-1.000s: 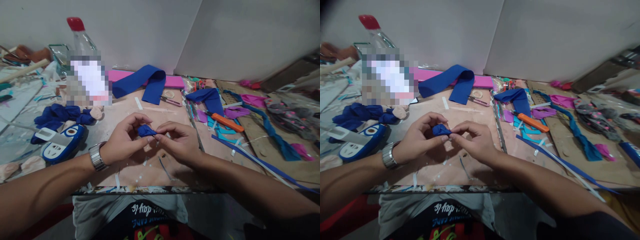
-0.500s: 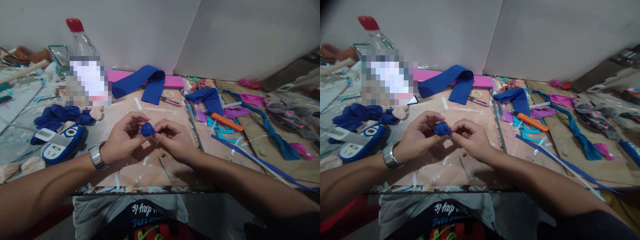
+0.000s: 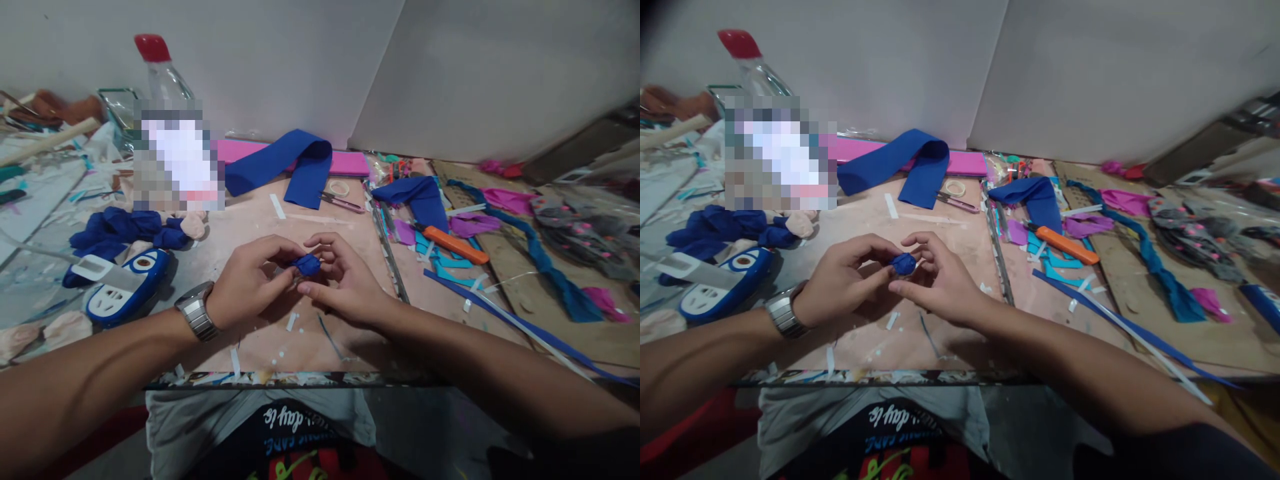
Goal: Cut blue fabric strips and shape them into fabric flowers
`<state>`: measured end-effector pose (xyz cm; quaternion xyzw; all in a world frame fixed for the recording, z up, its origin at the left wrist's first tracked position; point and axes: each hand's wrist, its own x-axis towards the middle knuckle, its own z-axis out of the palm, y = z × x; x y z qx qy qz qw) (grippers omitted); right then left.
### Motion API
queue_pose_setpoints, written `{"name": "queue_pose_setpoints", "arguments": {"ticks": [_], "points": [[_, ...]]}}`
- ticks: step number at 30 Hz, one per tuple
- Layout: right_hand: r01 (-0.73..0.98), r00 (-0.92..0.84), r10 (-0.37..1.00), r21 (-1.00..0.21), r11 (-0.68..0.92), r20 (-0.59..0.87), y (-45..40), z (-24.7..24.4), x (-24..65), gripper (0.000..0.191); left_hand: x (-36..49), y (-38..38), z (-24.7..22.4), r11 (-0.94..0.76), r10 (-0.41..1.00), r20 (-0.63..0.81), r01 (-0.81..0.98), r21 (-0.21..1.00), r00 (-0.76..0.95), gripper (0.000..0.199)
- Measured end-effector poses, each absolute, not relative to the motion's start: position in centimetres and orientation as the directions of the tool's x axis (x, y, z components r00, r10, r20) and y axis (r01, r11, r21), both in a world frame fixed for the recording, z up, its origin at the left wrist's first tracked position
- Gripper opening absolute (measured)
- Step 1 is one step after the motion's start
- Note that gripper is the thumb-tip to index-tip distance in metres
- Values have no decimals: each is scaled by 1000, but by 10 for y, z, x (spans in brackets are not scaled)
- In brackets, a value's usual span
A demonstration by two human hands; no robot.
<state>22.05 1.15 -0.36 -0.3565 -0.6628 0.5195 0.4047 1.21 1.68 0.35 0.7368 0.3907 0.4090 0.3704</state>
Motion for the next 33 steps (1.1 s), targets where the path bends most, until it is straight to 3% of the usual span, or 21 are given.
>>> {"name": "queue_pose_setpoints", "arguments": {"ticks": [4, 10, 20, 27, 33], "points": [[8, -366, 913, -980, 200, 184, 11, -4, 221, 32, 12, 16, 3, -387, 894, 292, 257, 886, 339, 17], [-92, -383, 914, -990, 108, 135, 12, -9, 223, 35, 11, 20, 5, -359, 899, 292, 170, 918, 325, 12], [-41, -360, 911, -979, 202, 203, 10, -3, 221, 25, 11, 23, 3, -471, 845, 402, 136, 871, 351, 5], [-98, -355, 914, -980, 173, 197, 11, -6, 221, 24, 12, 19, 2, -298, 911, 235, 148, 943, 338, 13], [-30, -346, 920, -982, 184, 183, 11, -5, 222, 24, 10, 19, 0, -288, 907, 212, 171, 942, 363, 14]]}}
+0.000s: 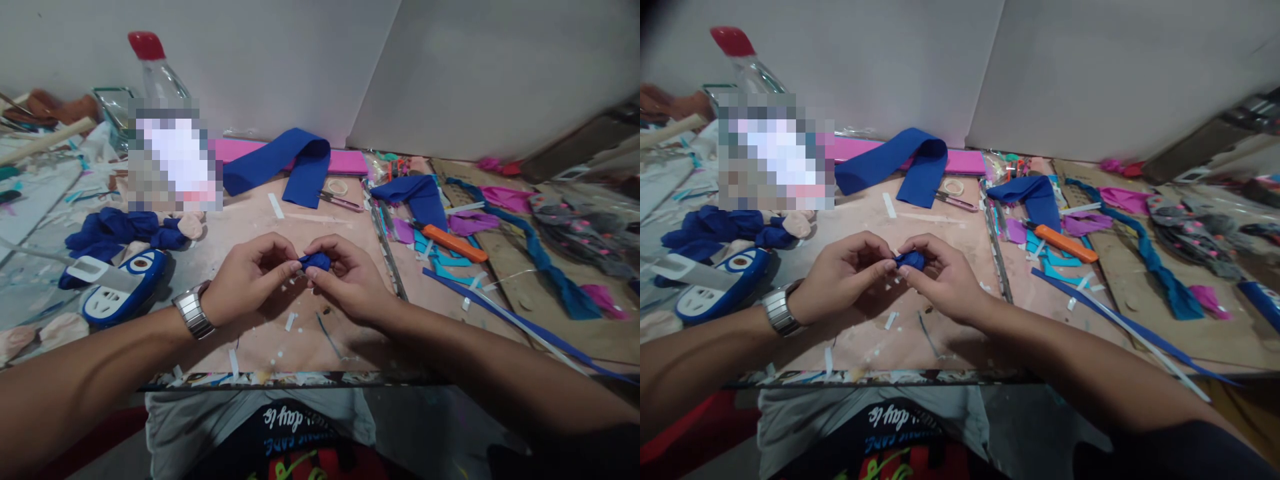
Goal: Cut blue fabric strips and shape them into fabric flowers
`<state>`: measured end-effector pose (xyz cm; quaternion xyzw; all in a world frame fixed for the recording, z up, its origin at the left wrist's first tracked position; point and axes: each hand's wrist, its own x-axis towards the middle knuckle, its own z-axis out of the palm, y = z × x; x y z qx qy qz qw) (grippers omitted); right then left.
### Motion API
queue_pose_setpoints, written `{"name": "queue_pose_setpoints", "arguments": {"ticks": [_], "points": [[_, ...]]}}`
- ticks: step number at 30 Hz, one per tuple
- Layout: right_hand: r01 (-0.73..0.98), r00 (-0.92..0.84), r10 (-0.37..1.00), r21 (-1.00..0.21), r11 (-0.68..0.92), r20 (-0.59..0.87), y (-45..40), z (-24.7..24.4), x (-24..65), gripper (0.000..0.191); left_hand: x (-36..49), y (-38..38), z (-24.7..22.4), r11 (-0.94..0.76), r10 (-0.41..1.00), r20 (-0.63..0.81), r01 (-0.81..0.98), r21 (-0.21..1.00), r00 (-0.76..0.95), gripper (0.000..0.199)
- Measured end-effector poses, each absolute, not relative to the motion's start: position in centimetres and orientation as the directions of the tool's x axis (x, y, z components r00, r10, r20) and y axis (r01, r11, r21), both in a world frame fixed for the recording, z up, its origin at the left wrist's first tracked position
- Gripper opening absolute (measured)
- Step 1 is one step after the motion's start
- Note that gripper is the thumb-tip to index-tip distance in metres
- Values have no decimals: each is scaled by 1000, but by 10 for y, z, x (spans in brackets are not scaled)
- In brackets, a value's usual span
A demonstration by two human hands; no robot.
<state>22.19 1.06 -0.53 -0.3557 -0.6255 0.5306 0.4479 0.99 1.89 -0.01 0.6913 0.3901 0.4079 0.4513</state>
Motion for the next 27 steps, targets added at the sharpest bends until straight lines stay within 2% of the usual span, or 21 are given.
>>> {"name": "queue_pose_setpoints", "arguments": {"ticks": [9, 17, 27], "points": [[-104, -347, 931, -992, 76, 108, 11, -4, 222, 22, 11, 19, 1, -280, 890, 215, 112, 953, 402, 13], [-102, -348, 931, -991, 84, 115, 11, -5, 224, 26, 12, 18, 4, -293, 887, 234, 94, 952, 397, 7], [-64, -320, 946, -997, 41, 59, 12, -1, 223, 24, 13, 16, 7, -197, 903, 180, 5, 980, 389, 3]]}}
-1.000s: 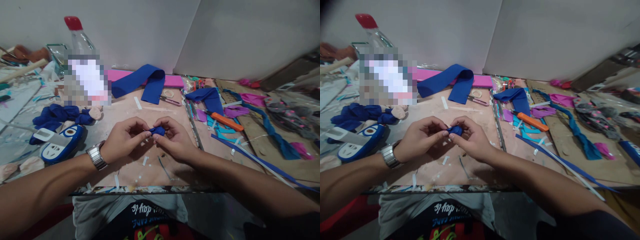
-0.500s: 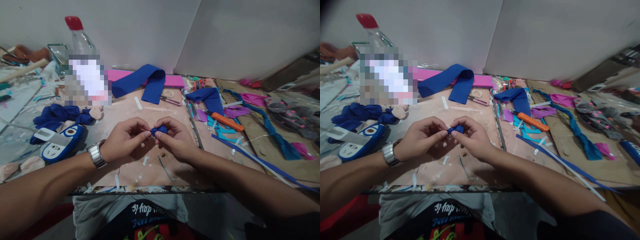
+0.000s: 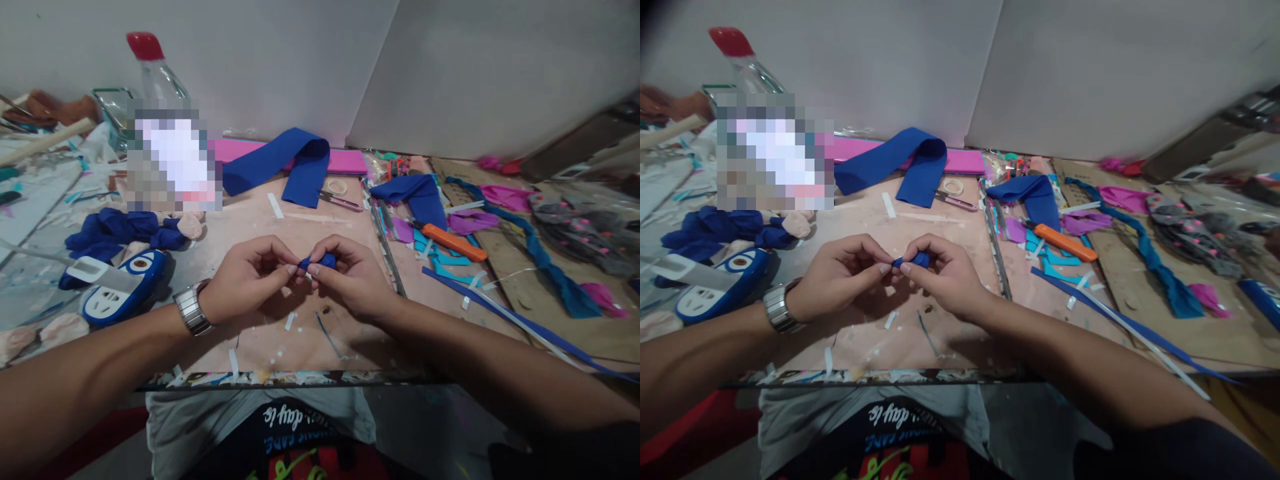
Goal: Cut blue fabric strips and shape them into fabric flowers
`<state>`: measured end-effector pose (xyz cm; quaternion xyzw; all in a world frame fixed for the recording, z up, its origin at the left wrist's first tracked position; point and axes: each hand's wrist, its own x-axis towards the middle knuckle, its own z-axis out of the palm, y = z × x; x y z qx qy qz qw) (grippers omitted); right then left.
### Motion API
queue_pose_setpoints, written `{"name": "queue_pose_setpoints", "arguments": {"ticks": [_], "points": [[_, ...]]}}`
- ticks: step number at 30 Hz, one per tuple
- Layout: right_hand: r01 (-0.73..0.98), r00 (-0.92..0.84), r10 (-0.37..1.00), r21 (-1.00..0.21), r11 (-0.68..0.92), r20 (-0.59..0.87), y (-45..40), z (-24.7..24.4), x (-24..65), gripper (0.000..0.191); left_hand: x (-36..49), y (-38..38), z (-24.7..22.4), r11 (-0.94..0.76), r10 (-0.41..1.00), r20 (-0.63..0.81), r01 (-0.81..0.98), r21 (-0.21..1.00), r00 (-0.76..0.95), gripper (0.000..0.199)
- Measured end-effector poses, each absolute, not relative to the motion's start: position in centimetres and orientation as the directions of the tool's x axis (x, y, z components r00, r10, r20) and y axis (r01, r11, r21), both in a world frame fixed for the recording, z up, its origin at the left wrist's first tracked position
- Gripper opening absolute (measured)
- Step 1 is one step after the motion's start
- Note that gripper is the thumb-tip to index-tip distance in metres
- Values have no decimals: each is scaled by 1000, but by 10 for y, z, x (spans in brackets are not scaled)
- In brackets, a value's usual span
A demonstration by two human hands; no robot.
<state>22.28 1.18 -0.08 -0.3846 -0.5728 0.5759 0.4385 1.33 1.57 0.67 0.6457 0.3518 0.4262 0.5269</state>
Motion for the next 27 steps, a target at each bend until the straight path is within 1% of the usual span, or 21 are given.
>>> {"name": "queue_pose_setpoints", "arguments": {"ticks": [4, 7, 8, 12, 15, 19, 27], "points": [[-65, -314, 947, -997, 49, 67, 12, 0, 223, 24, 13, 18, 6, -136, 916, 132, -18, 991, 380, 7], [-54, -296, 952, -997, 58, 72, 12, -1, 223, 23, 11, 21, 5, -113, 919, 111, -16, 993, 378, 5], [-48, -292, 953, -997, 62, 74, 13, -2, 223, 23, 11, 21, 5, -113, 916, 105, -3, 994, 388, 4], [-34, -294, 953, -997, 74, 80, 13, -3, 223, 22, 10, 20, 4, -156, 889, 98, 93, 983, 448, 16], [-39, -299, 951, -997, 71, 79, 13, -2, 223, 22, 9, 18, 5, -254, 882, 152, 178, 951, 447, 15], [-53, -294, 953, -997, 64, 77, 12, -1, 222, 23, 7, 16, 8, -444, 858, 302, 307, 841, 415, 12], [-55, -282, 958, -998, 42, 56, 11, -1, 223, 23, 9, 14, 6, -470, 864, 362, 308, 827, 349, 9]]}}
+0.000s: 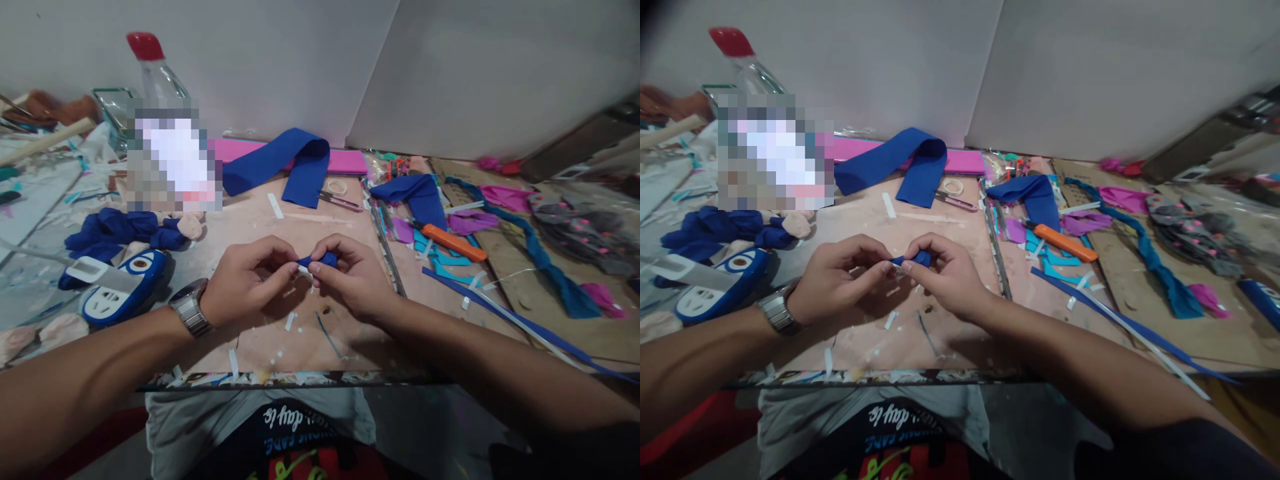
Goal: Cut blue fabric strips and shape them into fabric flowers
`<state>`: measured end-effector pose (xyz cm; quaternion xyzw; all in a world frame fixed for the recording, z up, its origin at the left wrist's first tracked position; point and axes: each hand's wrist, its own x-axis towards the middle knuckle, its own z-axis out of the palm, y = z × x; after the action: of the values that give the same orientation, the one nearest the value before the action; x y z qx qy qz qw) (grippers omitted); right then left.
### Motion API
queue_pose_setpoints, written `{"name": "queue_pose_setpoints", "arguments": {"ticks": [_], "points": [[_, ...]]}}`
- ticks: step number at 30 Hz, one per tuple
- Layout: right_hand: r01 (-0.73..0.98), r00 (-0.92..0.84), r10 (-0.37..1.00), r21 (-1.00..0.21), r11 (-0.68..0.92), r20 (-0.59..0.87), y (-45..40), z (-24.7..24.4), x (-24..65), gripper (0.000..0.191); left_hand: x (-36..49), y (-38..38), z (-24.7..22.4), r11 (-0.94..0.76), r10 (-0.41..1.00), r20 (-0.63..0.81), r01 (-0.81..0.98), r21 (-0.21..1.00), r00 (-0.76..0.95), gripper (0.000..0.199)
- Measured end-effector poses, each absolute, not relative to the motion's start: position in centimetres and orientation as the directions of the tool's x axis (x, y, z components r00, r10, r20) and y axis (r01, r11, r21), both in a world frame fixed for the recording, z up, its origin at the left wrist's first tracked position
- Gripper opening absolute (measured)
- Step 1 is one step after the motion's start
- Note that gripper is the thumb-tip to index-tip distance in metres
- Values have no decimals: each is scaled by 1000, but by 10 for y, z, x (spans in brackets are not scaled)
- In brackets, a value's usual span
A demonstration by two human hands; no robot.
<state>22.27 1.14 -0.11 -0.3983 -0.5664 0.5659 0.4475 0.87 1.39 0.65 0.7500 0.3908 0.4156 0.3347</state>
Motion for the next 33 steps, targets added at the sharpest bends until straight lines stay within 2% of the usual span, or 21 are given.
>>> {"name": "queue_pose_setpoints", "arguments": {"ticks": [9, 24, 33], "points": [[-52, -270, 960, -997, 62, 73, 12, 1, 222, 23, 8, 15, 6, -456, 861, 340, 278, 846, 378, 9], [-33, -238, 965, -994, 105, 110, 11, -1, 223, 22, 9, 16, 4, -415, 887, 337, 223, 882, 316, 6], [-12, -250, 963, -995, 99, 99, 11, 1, 223, 22, 8, 15, 5, -456, 861, 349, 259, 851, 370, 8]]}}
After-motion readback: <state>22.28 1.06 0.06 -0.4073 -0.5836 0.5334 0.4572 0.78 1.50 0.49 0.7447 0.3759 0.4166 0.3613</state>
